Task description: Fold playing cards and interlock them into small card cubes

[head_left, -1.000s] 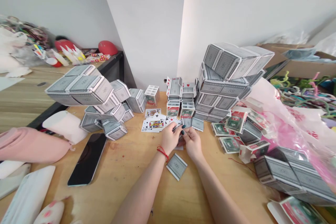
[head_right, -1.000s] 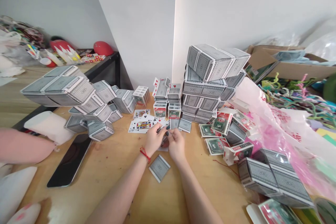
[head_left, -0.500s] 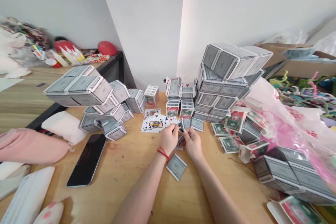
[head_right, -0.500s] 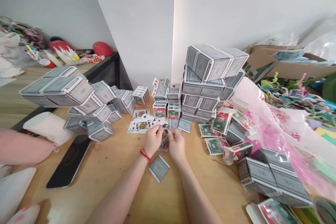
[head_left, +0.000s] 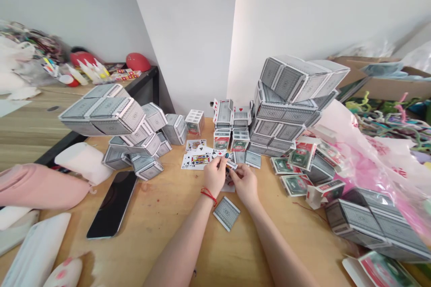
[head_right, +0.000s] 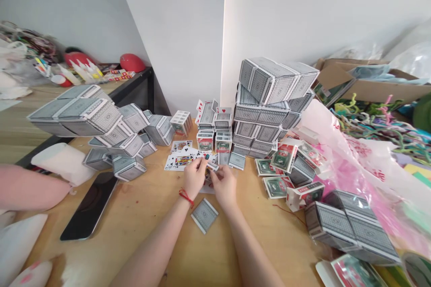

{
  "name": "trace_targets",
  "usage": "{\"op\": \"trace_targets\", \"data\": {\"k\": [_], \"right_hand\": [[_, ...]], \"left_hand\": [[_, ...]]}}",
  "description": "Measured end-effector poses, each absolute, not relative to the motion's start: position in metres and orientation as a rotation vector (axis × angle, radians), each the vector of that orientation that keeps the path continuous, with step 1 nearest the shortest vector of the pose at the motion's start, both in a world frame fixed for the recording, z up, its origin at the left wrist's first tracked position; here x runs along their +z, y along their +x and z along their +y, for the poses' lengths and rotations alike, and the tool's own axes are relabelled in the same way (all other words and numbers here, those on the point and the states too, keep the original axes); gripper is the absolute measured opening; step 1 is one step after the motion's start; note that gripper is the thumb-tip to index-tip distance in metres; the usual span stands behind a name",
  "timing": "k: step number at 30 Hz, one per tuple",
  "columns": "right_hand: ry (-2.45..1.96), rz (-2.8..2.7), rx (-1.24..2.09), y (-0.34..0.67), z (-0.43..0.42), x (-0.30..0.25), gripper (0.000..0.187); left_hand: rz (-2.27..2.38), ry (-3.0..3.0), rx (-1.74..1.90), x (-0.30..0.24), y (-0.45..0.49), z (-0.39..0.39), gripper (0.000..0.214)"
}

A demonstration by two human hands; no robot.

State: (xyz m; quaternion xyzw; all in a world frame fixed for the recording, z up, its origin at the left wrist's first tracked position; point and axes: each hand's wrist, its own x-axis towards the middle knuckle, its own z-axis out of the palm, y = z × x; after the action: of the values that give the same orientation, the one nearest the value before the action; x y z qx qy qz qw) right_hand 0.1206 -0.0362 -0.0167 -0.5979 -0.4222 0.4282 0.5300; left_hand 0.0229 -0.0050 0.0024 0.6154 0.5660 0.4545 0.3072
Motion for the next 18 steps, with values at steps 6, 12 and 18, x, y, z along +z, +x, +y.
{"op": "trace_targets", "data": {"k": [6, 12, 18], "right_hand": [[-1.418, -0.925, 1.045, 0.1245, -0.0342, -0.0191, 0.041], [-1.435, -1.011, 0.957, 0.1274, -0.0333, -0.0175, 0.043], [-1.459, -1.034, 0.916, 0.1288, -0.0336, -0.0148, 0.042]], "left_hand": [[1.276, 1.672, 1.301, 0.0014, 0.0239, -0.0027, 0.021], [1.144, 1.940, 1.178, 0.0004, 0.0240, -0.0015, 0.020], [1.152, 1.962, 1.103, -0.0012, 0.0248, -0.0014, 0.028]]}}
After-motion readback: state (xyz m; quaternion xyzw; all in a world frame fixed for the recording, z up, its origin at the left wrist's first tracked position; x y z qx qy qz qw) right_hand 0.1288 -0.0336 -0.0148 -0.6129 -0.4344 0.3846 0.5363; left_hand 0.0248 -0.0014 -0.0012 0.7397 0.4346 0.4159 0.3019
